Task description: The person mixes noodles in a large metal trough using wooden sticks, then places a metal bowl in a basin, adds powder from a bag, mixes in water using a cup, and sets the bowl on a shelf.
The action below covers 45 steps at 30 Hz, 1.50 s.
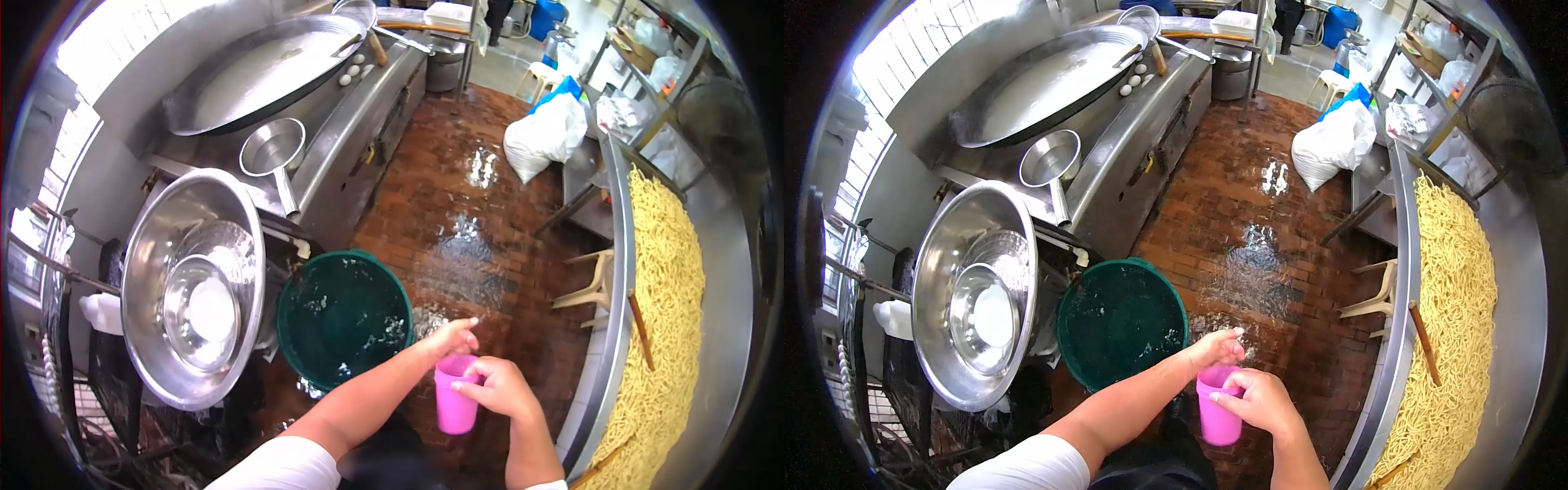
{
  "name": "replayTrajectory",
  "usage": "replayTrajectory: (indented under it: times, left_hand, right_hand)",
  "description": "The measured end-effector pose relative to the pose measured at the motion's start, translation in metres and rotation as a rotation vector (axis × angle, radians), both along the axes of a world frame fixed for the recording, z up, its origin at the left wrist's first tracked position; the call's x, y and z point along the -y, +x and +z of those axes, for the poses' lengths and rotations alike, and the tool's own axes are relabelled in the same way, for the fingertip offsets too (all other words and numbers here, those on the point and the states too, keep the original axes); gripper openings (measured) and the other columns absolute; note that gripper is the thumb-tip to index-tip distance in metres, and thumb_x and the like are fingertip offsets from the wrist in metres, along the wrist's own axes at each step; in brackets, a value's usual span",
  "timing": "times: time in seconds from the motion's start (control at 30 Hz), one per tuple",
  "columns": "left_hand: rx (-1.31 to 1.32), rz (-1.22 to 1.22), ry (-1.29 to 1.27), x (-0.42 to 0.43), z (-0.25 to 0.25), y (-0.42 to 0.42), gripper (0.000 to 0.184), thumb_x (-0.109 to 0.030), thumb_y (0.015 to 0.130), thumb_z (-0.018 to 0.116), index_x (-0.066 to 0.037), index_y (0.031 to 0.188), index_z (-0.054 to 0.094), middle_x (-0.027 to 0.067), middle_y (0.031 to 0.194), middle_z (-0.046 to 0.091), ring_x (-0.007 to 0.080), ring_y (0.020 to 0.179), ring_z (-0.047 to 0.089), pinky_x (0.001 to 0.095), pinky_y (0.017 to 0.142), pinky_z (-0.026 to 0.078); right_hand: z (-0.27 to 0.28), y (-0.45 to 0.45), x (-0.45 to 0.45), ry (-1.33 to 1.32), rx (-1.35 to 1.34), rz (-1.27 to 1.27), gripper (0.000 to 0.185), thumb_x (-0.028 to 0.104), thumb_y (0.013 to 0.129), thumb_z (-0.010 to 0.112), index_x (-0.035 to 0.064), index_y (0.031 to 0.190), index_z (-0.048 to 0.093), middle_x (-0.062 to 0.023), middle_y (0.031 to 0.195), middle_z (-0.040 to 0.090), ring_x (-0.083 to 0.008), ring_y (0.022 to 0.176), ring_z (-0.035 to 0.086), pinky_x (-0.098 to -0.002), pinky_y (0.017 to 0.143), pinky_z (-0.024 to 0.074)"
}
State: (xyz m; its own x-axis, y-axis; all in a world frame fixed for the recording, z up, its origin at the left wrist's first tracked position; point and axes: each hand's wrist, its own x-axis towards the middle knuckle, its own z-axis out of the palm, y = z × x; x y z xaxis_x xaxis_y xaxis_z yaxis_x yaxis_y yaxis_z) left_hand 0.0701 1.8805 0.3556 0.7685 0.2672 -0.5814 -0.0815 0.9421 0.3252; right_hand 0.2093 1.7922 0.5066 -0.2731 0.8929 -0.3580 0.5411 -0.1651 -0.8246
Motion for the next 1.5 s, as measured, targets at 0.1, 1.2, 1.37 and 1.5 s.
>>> replayTrajectory:
  times: [0.1, 1.2, 1.37, 1.5]
  left_hand:
    - [0.069, 0.078, -0.048, 0.014, 0.0, -0.009, 0.044, -0.046, 0.096, 0.048, -0.006, 0.109, 0.062, 0.0116, 0.096, 0.066, 0.0226, 0.085, 0.063, 0.0385, 0.077, 0.051]
    - [-0.971, 0.909, 0.215, 0.106, -0.032, -0.214, 0.087, -0.032, 0.078, 0.08, 0.003, 0.143, 0.034, 0.0149, 0.117, 0.058, 0.0218, 0.105, 0.058, 0.0341, 0.089, 0.049]
    - [-0.916, 1.008, -0.007, 0.132, -0.032, -0.243, 0.082, -0.033, 0.082, 0.076, 0.003, 0.143, 0.034, 0.0135, 0.129, 0.054, 0.021, 0.119, 0.052, 0.0357, 0.101, 0.04]
    - [-0.624, 0.651, 0.351, 0.191, -0.019, -0.273, 0.071, -0.039, 0.091, 0.064, -0.002, 0.144, 0.036, 0.0129, 0.14, 0.05, 0.0206, 0.126, 0.048, 0.0366, 0.105, 0.037]
  right_hand:
    - [0.002, -0.004, -0.002, 0.252, 0.047, -0.018, 0.02, 0.018, 0.073, 0.081, 0.0047, 0.072, 0.066, -0.0044, 0.069, 0.061, -0.0136, 0.062, 0.058, -0.0282, 0.057, 0.0458]
    - [-0.137, -0.165, -0.042, 0.295, 0.277, 0.277, 0.031, 0.031, 0.085, 0.071, 0.0039, 0.099, 0.069, -0.0107, 0.092, 0.069, -0.0202, 0.085, 0.065, -0.0327, 0.077, 0.0501]
    - [-0.183, -0.213, -0.056, -0.528, -0.182, 0.025, 0.029, 0.03, 0.085, 0.07, 0.0019, 0.092, 0.065, -0.0047, 0.077, 0.066, -0.0124, 0.055, 0.059, -0.0254, 0.049, 0.043]
    - [-0.254, -0.236, -0.069, -0.593, 0.026, 0.032, 0.037, 0.034, 0.081, 0.072, 0.0017, 0.099, 0.065, -0.0115, 0.088, 0.07, -0.021, 0.064, 0.066, -0.031, 0.056, 0.0505]
